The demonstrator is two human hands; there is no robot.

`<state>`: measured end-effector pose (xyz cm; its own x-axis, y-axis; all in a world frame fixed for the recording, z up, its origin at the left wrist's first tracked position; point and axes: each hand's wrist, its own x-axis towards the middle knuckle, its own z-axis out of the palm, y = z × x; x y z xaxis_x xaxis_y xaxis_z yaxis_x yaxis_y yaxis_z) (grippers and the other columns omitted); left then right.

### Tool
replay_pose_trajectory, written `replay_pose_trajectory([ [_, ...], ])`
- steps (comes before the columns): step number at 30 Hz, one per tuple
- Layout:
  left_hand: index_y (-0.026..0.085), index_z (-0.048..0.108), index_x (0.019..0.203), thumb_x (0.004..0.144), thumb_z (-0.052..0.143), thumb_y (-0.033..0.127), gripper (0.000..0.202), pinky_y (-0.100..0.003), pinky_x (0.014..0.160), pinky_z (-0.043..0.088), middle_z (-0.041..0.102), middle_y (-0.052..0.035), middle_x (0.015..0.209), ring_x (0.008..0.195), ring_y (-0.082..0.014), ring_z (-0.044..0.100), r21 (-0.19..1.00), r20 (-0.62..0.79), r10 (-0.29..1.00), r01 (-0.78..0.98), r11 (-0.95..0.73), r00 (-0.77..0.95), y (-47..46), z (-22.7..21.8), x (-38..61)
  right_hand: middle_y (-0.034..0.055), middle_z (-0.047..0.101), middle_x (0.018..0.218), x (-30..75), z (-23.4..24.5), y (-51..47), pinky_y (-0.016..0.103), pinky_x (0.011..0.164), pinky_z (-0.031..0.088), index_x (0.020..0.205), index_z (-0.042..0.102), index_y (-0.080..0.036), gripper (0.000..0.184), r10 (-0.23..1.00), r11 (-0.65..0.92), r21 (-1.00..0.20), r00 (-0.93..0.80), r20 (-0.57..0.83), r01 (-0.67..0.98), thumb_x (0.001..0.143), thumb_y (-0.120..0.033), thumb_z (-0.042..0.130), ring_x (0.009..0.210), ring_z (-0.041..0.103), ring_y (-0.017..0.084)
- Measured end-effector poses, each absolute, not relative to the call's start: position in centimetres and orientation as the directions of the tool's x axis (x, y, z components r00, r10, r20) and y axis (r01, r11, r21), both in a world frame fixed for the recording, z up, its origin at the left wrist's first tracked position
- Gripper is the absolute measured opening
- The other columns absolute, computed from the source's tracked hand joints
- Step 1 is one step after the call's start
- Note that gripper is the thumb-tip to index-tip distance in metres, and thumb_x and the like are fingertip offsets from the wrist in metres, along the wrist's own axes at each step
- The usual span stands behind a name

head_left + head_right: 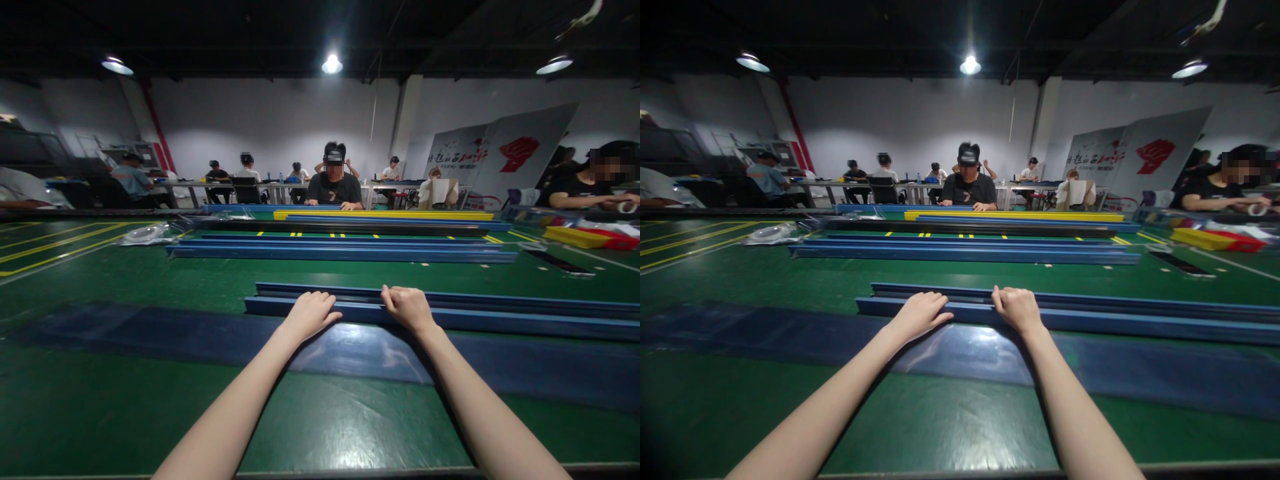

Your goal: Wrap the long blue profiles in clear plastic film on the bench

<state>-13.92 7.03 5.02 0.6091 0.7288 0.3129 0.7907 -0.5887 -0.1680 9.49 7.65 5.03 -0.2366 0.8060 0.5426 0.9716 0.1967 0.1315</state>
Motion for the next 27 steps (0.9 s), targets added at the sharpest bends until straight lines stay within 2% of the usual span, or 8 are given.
replay_pose_trajectory([
  [7,0.017,0.054,0.089,0.086,0.04,0.044,0.031,-0.029,0.07,0.04,0.062,-0.0054,0.09,0.086,-0.0198,0.057,-0.176,0.323,0.735,0.801,-0.572,0.596,7.0,4.7,-13.8,0.0056,0.065,0.058,9.1,4.9,7.7,0.026,0.047,0.017,0.051,0.064,-0.017,0.053,0.783,0.196,0.092,-0.213,0.584,0.976,0.088,-0.033,0.03,0.049,0.054,0.012],
  [13,0.017,0.054,0.09,0.087,0.039,0.044,0.031,-0.029,0.07,0.04,0.062,-0.0054,0.092,0.086,-0.0201,0.057,-0.179,0.321,0.738,0.803,-0.568,0.593,7.1,4.8,-13.8,0.0052,0.064,0.059,8.5,5.3,7.3,0.026,0.048,0.017,0.055,0.064,-0.017,0.052,0.804,0.215,0.097,-0.233,0.547,0.972,0.089,-0.034,0.029,0.052,0.054,0.011],
  [16,0.016,0.054,0.09,0.086,0.04,0.043,0.03,-0.03,0.07,0.04,0.062,-0.0055,0.092,0.086,-0.0205,0.057,-0.175,0.318,0.742,0.806,-0.566,0.59,7.0,4.9,-13.7,0.0049,0.064,0.064,7.5,5.6,6.9,0.025,0.05,0.02,0.062,0.065,-0.017,0.051,0.828,0.273,0.091,-0.282,0.484,0.958,0.09,-0.033,0.026,0.058,0.056,0.011],
  [19,0.016,0.054,0.091,0.086,0.04,0.043,0.03,-0.03,0.071,0.04,0.062,-0.0055,0.091,0.087,-0.0208,0.057,-0.173,0.321,0.738,0.803,-0.57,0.594,6.9,4.9,-13.6,0.0046,0.065,0.072,6.5,5.9,6.5,0.023,0.054,0.025,0.071,0.066,-0.018,0.047,0.849,0.389,0.085,-0.392,0.353,0.917,0.091,-0.036,0.027,0.065,0.057,0.012],
  [22,0.016,0.054,0.09,0.087,0.04,0.042,0.03,-0.03,0.071,0.04,0.062,-0.0059,0.092,0.086,-0.0205,0.057,-0.172,0.324,0.734,0.801,-0.574,0.596,6.8,4.9,-13.6,0.0045,0.066,0.079,6.0,6.2,6.3,0.023,0.058,0.029,0.076,0.064,-0.019,0.046,0.863,0.439,0.071,-0.442,0.245,0.896,0.09,-0.041,0.026,0.071,0.058,0.013],
  [27,0.016,0.054,0.09,0.086,0.04,0.042,0.03,-0.03,0.071,0.041,0.062,-0.0065,0.091,0.086,-0.0201,0.057,-0.168,0.329,0.735,0.803,-0.572,0.592,6.9,4.9,-13.6,0.0058,0.065,0.087,6.1,6.4,6.1,0.024,0.064,0.034,0.081,0.063,-0.018,0.046,0.86,0.449,0.075,-0.453,0.236,0.89,0.087,-0.05,0.03,0.082,0.058,0.016],
])
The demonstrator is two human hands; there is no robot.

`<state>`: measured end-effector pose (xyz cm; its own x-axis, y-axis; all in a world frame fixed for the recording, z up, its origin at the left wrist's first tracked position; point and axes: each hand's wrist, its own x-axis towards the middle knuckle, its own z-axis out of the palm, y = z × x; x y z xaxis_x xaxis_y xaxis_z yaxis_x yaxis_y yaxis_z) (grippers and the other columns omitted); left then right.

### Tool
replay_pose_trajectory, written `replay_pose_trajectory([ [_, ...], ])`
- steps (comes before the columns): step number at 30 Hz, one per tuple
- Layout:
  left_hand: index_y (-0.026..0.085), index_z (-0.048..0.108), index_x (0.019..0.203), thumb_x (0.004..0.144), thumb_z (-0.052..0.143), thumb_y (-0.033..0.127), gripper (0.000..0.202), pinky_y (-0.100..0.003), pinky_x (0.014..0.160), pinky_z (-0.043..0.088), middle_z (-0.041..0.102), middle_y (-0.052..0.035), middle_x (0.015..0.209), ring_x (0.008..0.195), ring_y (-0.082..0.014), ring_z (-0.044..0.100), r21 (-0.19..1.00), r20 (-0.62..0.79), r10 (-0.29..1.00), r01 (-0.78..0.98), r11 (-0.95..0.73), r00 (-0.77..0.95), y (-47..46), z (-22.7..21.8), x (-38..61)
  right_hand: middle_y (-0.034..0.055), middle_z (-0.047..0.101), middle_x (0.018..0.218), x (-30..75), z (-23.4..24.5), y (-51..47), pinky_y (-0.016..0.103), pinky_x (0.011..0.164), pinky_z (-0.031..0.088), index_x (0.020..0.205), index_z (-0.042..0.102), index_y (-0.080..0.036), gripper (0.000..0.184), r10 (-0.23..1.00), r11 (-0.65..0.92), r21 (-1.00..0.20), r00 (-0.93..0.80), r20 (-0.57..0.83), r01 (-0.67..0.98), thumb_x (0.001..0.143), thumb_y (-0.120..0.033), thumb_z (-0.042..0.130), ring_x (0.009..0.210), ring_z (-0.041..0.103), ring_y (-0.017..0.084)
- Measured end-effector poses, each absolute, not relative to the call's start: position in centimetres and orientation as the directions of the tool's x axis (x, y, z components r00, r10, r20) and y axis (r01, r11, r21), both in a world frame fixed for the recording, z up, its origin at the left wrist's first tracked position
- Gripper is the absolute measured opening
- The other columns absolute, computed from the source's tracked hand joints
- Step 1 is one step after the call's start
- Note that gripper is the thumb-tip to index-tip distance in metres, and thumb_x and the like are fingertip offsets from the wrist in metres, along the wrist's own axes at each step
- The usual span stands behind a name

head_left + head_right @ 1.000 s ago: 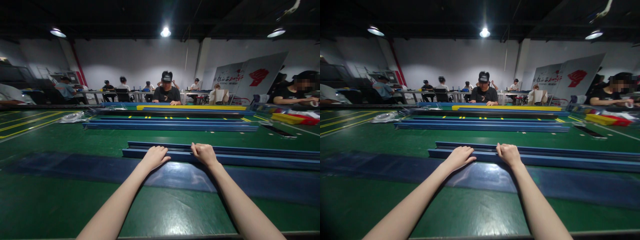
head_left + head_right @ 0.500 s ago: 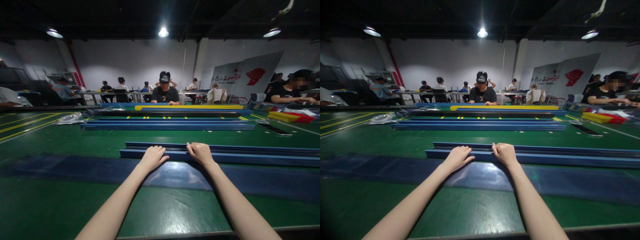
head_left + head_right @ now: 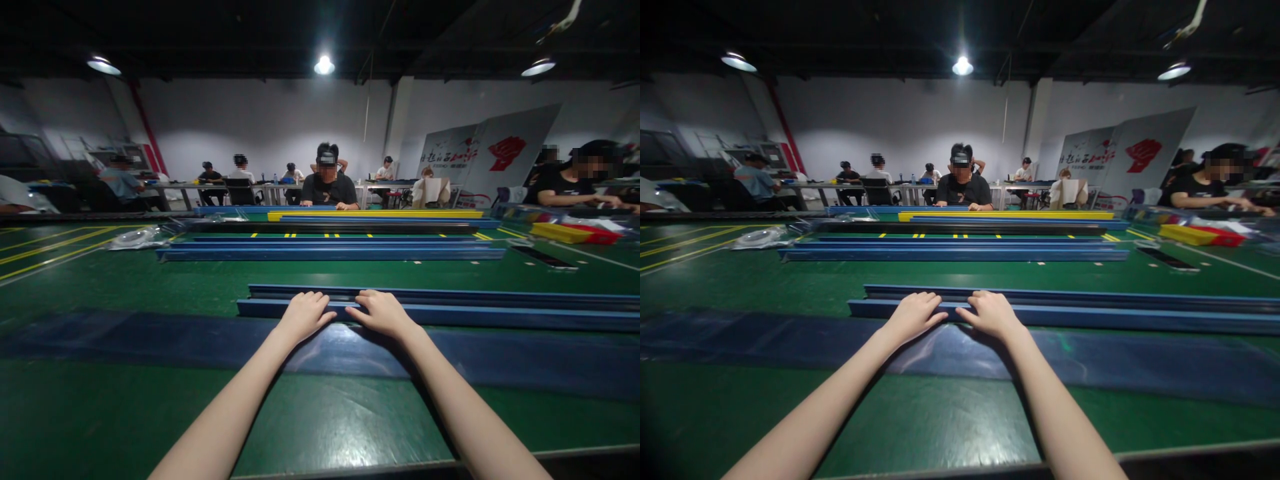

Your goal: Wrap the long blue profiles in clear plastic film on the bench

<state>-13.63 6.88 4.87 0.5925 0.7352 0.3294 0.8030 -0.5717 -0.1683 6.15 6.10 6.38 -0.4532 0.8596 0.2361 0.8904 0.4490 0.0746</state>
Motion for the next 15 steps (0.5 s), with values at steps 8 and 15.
replay_pose_trajectory([
  [8,0.017,0.05,0.09,0.083,0.046,0.044,0.028,-0.029,0.068,0.042,0.064,-0.0073,0.087,0.082,-0.0216,0.06,-0.045,0.304,0.775,0.821,-0.569,0.554,7.03,5.33,-13.83,0.0071,0.064,0.095,6.07,6.27,5.97,0.024,0.064,0.033,0.094,0.057,-0.018,0.033,0.858,0.47,0.013,-0.46,0.227,0.883,0.084,-0.045,0.042,0.087,0.057,0.019],
  [15,0.019,0.049,0.086,0.08,0.051,0.046,0.028,-0.025,0.062,0.041,0.065,-0.0049,0.083,0.078,-0.0213,0.062,0.075,0.298,0.832,0.857,-0.509,0.468,7.09,5.62,-13.81,0.0058,0.064,0.088,5.98,5.98,6.1,0.024,0.058,0.028,0.087,0.053,-0.018,0.02,0.858,0.47,-0.028,-0.449,0.248,0.882,0.083,-0.037,0.048,0.078,0.058,0.017],
])
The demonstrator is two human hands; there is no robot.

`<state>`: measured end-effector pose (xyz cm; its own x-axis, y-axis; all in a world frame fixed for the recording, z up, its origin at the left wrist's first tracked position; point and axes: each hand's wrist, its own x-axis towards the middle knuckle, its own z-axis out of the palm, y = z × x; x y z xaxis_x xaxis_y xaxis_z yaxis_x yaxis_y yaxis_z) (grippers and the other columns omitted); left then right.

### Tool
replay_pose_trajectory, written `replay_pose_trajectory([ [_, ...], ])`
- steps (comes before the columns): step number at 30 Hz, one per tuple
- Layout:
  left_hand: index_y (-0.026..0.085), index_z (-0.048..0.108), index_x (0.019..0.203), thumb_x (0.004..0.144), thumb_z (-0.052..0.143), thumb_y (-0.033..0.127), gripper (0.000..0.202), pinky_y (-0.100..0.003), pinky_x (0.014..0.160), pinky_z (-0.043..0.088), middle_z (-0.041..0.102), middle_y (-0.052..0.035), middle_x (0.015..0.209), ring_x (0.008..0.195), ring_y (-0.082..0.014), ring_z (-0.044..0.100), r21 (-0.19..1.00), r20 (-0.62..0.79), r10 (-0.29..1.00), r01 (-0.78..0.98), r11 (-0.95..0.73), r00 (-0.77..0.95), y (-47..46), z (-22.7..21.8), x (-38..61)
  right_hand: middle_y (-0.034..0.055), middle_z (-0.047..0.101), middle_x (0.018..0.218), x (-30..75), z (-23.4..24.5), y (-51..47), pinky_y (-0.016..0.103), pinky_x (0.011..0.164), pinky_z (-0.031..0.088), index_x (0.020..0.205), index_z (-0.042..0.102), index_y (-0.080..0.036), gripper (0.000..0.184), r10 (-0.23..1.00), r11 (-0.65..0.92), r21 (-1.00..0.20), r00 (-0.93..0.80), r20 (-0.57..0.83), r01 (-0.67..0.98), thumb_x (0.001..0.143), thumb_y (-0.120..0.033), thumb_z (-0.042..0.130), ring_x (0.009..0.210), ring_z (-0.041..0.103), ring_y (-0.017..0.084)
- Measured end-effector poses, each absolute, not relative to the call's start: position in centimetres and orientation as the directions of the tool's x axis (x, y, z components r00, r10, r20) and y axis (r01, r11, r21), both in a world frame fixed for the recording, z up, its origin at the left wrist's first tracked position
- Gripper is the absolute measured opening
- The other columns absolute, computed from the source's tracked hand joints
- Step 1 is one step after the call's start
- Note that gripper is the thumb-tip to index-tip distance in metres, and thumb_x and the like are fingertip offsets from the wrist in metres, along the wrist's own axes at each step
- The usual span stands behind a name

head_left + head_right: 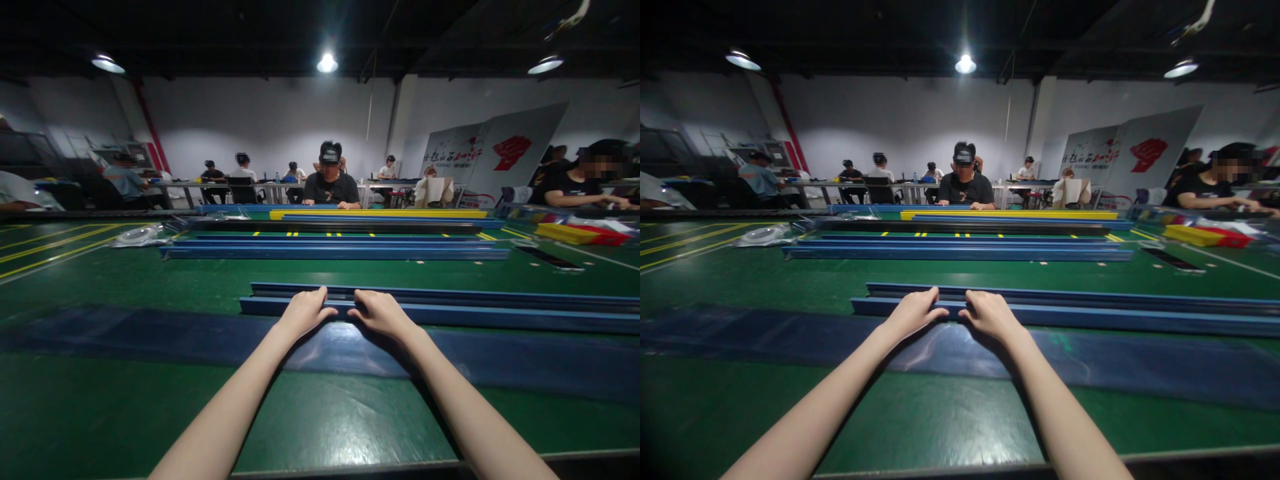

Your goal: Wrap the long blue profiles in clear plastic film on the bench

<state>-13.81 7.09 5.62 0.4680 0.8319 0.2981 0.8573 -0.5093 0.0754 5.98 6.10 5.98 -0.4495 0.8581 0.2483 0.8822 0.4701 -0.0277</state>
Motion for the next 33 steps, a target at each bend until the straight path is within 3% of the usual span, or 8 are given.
replay_pose_trajectory([
  [8,0.02,0.049,0.085,0.079,0.051,0.049,0.031,-0.025,0.061,0.041,0.066,-0.004,0.079,0.076,-0.0214,0.063,0.073,0.308,0.842,0.871,-0.486,0.443,7.1,5.4,-13.7,0.0056,0.065,0.086,5.9,6.2,6.1,0.024,0.058,0.027,0.086,0.054,-0.018,0.019,0.875,0.451,-0.049,-0.43,0.225,0.891,0.082,-0.037,0.049,0.077,0.058,0.017],
  [19,0.019,0.05,0.088,0.079,0.05,0.049,0.031,-0.028,0.065,0.041,0.066,-0.0057,0.082,0.078,-0.0221,0.062,0.018,0.301,0.854,0.893,-0.45,0.424,6.5,5.9,-13.5,0.0059,0.064,0.086,5.7,6.7,5.7,0.025,0.057,0.025,0.086,0.053,-0.018,0.016,0.847,0.491,0.017,-0.482,0.223,0.871,0.084,-0.032,0.045,0.077,0.058,0.017],
  [33,0.018,0.054,0.079,0.078,0.054,0.045,0.027,-0.028,0.068,0.037,0.064,-0.0031,0.081,0.08,-0.0186,0.058,-0.005,0.356,0.782,0.838,-0.546,0.512,6.6,6.3,-13.7,0.0068,0.066,0.075,6.8,7.8,5.6,0.027,0.052,0.021,0.075,0.058,-0.018,0.017,0.888,0.405,0.109,-0.419,0.187,0.908,0.077,-0.033,0.05,0.068,0.06,0.018],
])
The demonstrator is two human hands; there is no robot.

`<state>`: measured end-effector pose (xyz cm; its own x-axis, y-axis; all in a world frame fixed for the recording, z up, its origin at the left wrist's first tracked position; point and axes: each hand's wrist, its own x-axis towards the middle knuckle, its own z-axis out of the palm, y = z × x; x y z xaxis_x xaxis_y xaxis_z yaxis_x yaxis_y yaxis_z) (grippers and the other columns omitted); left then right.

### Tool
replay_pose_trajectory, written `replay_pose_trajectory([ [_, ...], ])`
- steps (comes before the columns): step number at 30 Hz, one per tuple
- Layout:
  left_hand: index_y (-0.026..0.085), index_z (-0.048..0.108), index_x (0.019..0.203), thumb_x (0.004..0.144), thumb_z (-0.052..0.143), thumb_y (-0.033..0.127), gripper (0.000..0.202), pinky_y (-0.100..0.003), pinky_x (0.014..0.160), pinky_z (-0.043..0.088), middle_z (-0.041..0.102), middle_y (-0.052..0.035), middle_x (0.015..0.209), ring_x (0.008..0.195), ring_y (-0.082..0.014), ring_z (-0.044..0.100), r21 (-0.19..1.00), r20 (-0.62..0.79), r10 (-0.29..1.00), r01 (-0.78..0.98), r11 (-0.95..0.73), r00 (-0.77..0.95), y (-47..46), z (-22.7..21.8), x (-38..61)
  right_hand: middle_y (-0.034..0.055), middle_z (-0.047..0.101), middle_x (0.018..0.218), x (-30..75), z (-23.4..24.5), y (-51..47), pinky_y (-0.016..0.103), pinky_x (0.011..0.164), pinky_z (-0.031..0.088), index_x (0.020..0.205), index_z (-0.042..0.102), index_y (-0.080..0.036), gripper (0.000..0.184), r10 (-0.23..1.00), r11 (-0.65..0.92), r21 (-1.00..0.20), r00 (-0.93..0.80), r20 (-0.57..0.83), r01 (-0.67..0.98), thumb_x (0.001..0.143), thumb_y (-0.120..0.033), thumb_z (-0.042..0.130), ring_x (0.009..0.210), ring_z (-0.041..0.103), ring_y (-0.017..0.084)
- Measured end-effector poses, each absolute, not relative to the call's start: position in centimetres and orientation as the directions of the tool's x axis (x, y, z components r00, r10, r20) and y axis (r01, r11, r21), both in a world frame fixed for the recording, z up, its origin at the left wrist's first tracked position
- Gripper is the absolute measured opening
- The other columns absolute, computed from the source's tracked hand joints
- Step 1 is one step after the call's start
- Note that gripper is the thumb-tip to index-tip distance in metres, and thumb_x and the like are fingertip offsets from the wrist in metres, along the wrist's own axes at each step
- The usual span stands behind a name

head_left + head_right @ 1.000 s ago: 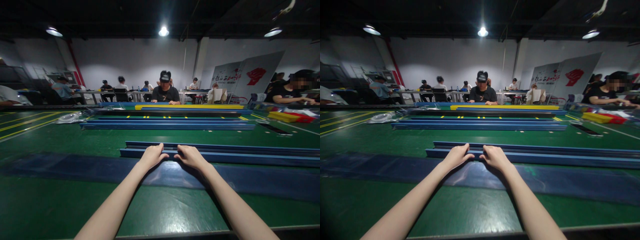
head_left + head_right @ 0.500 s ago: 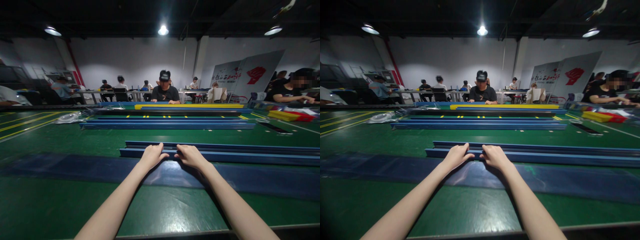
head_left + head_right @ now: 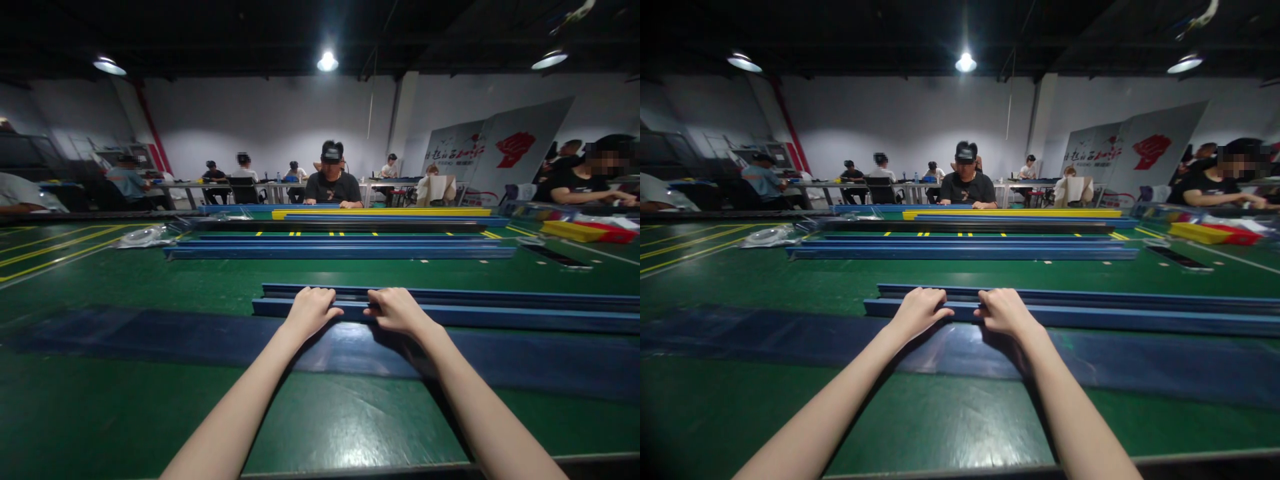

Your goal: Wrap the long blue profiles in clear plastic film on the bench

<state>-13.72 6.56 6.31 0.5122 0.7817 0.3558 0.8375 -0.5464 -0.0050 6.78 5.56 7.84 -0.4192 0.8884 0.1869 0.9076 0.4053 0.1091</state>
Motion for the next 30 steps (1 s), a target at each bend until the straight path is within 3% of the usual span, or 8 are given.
replay_pose_trajectory([
  [11,0.019,0.055,0.072,0.075,0.057,0.047,0.029,-0.027,0.068,0.037,0.056,-0.0014,0.079,0.081,-0.0162,0.051,0.04,0.41,0.769,0.832,-0.553,0.492,6.8,6.4,-14.3,0.0065,0.066,0.071,7.8,7.8,5.7,0.026,0.052,0.023,0.072,0.059,-0.019,0.019,0.907,0.357,0.119,-0.375,0.194,0.926,0.075,-0.036,0.051,0.066,0.06,0.019],
  [23,0.019,0.055,0.071,0.071,0.06,0.049,0.031,-0.024,0.062,0.037,0.057,0.0,0.076,0.077,-0.0153,0.053,0.141,0.383,0.825,0.856,-0.497,0.416,7.2,6.1,-14.4,0.0066,0.066,0.076,7.6,7.7,5.5,0.027,0.055,0.025,0.076,0.058,-0.018,0.022,0.899,0.378,0.106,-0.392,0.193,0.92,0.077,-0.038,0.049,0.07,0.059,0.02],
  [30,0.019,0.053,0.069,0.069,0.057,0.058,0.04,-0.023,0.058,0.035,0.061,-0.0009,0.074,0.071,-0.0161,0.056,0.098,0.325,0.856,0.886,-0.453,0.402,7.5,6.9,-15.2,0.0065,0.066,0.078,7.5,7.9,5.3,0.026,0.055,0.024,0.077,0.058,-0.019,0.021,0.9,0.383,0.112,-0.398,0.18,0.917,0.079,-0.037,0.047,0.071,0.059,0.019],
])
